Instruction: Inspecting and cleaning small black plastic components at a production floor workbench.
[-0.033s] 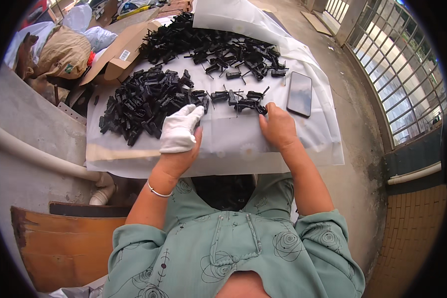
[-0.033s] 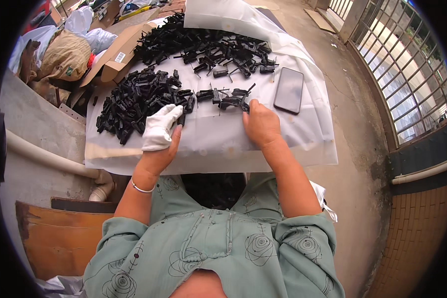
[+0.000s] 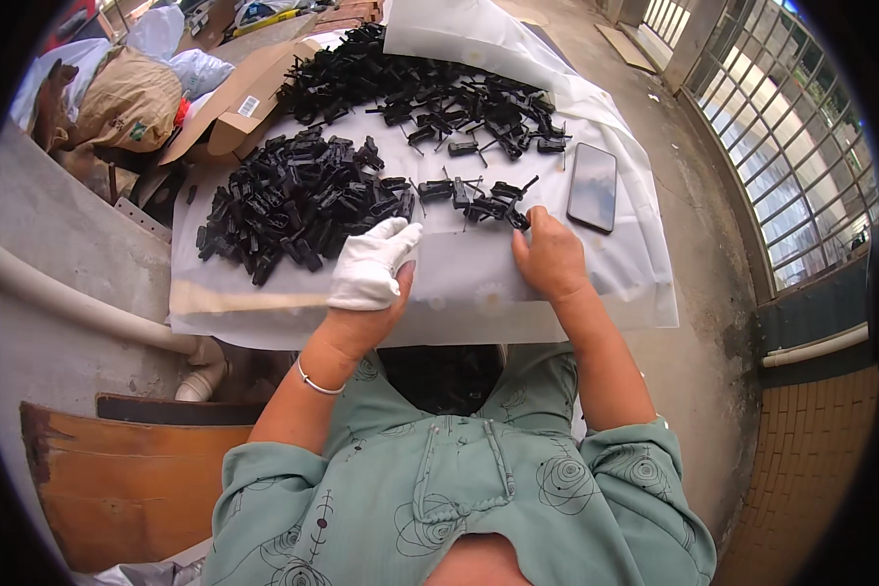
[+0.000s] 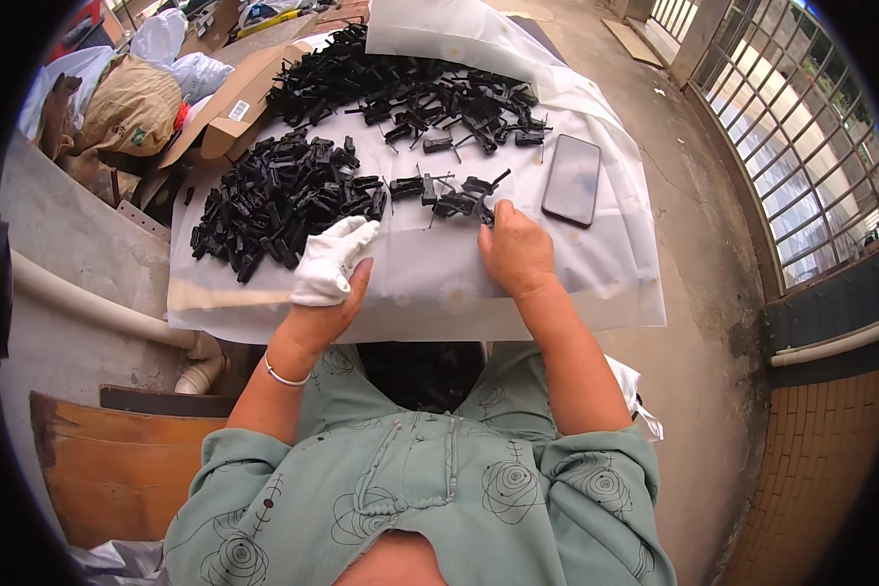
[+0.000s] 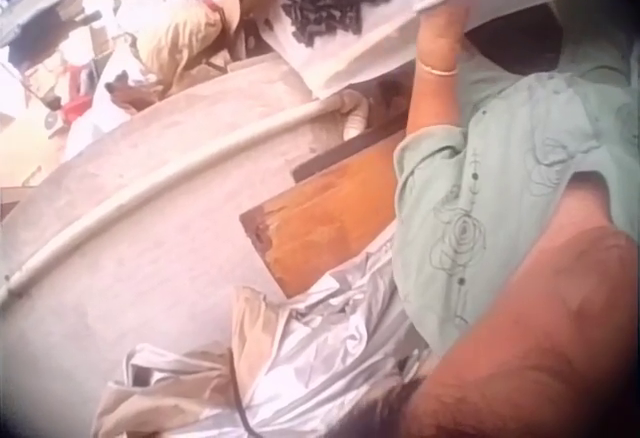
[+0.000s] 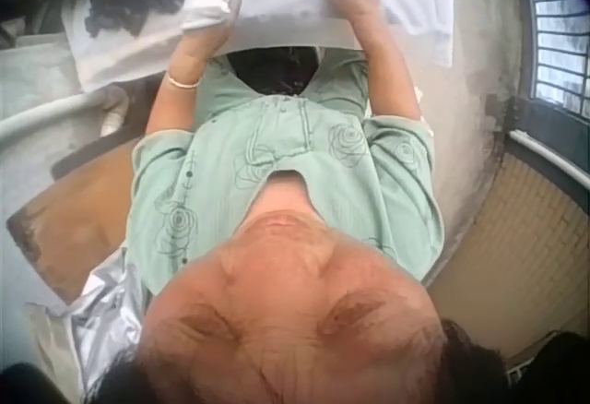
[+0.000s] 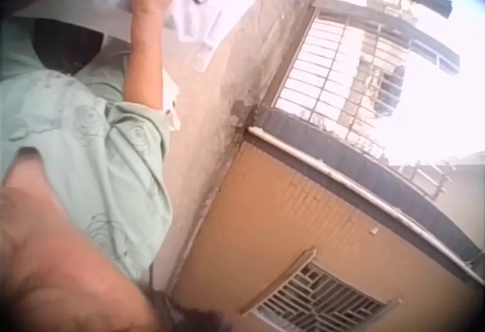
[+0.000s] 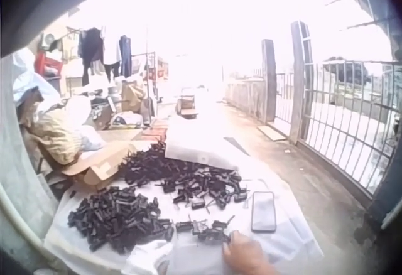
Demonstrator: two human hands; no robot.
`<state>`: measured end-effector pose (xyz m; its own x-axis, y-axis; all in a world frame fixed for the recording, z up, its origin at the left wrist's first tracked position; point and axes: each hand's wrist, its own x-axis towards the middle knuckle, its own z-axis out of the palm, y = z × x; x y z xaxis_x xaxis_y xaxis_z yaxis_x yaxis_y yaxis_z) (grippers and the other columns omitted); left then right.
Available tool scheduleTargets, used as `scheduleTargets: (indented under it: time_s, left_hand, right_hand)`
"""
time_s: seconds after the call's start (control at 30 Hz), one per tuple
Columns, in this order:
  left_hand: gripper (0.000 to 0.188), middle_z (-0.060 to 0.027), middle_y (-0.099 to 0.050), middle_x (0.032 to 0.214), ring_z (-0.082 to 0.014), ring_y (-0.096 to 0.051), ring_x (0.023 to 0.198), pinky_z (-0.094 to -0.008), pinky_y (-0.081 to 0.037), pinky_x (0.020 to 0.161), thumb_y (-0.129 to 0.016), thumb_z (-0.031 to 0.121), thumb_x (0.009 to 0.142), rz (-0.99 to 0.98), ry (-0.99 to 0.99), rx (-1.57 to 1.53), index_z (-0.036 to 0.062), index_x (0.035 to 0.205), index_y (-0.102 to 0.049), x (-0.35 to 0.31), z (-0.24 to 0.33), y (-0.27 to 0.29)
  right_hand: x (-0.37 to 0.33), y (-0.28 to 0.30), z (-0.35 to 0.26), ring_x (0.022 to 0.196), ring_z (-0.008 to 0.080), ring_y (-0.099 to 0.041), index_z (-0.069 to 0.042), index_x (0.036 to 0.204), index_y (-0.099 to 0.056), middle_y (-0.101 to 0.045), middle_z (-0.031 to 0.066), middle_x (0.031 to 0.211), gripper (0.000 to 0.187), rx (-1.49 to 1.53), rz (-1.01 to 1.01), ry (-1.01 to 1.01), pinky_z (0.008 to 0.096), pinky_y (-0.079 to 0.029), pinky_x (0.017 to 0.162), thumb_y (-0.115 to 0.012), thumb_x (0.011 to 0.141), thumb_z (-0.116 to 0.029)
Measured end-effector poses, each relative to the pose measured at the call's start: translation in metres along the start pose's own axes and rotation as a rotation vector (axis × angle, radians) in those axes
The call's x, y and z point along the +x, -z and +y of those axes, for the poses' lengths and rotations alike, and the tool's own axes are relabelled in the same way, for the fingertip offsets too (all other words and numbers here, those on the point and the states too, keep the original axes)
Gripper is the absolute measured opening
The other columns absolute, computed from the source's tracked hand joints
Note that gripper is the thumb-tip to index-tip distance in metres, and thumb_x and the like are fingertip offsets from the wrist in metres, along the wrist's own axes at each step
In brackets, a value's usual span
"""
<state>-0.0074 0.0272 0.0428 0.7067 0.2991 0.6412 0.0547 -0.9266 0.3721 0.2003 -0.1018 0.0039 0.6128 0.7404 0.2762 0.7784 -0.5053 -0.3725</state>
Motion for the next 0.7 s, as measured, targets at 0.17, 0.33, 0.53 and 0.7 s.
scheduleTargets:
  time_s: [0.17, 0.33, 0.53, 0.7]
  left_hand:
    - [0.035, -0.0169, -0.059, 0.11, -0.0309, -0.057, 0.101, -0.036, -0.047, 0.085, -0.058, -0.004, 0.076, -0.028, -0.022, -0.29, 0.0013, 0.111, -0.059, -0.001, 0.017, -0.019]
    - [0.038, -0.0175, -0.057, 0.113, -0.0327, -0.054, 0.105, -0.0359, -0.045, 0.09, -0.057, -0.003, 0.077, -0.045, -0.046, -0.327, 0.0017, 0.116, -0.056, 0.014, 0.024, -0.027]
    - [0.037, -0.0139, -0.054, 0.117, -0.0237, -0.057, 0.096, -0.03, -0.047, 0.081, -0.056, 0.006, 0.085, -0.046, 0.232, -0.588, 0.0008, 0.121, -0.049, -0.001, 0.017, -0.023]
    - [0.038, -0.0066, -0.057, 0.107, -0.0055, -0.051, 0.064, -0.0183, -0.043, 0.054, -0.053, 0.016, 0.091, -0.351, 0.503, -1.07, 0.0026, 0.124, -0.042, 0.013, 0.034, 0.008]
  right_hand:
    - [-0.024, 0.026, -0.013, 0.066, 0.0332, -0.06, -0.001, 0.095, -0.05, -0.061, 0.0155, 0.08, 0.026, 0.033, 0.28, 0.138, 0.0399, -0.048, 0.058, -0.062, 0.076, -0.015]
    - [-0.007, 0.032, -0.009, 0.057, 0.0265, -0.056, 0.0, 0.096, -0.051, -0.058, 0.013, 0.072, 0.026, 0.063, 0.385, 0.211, 0.0365, -0.046, 0.054, -0.063, 0.077, -0.013]
    - [-0.007, 0.055, -0.015, 0.05, 0.012, -0.041, 0.001, 0.092, -0.054, -0.044, 0.0017, 0.059, 0.021, 0.457, 0.299, 0.106, 0.0272, -0.037, 0.049, -0.064, 0.078, -0.011]
    - [-0.042, 0.07, -0.038, 0.056, 0.0027, -0.033, -0.001, 0.098, -0.056, -0.039, -0.0074, 0.063, 0.02, 0.926, -0.389, 0.149, 0.02, -0.03, 0.049, -0.063, 0.082, -0.01]
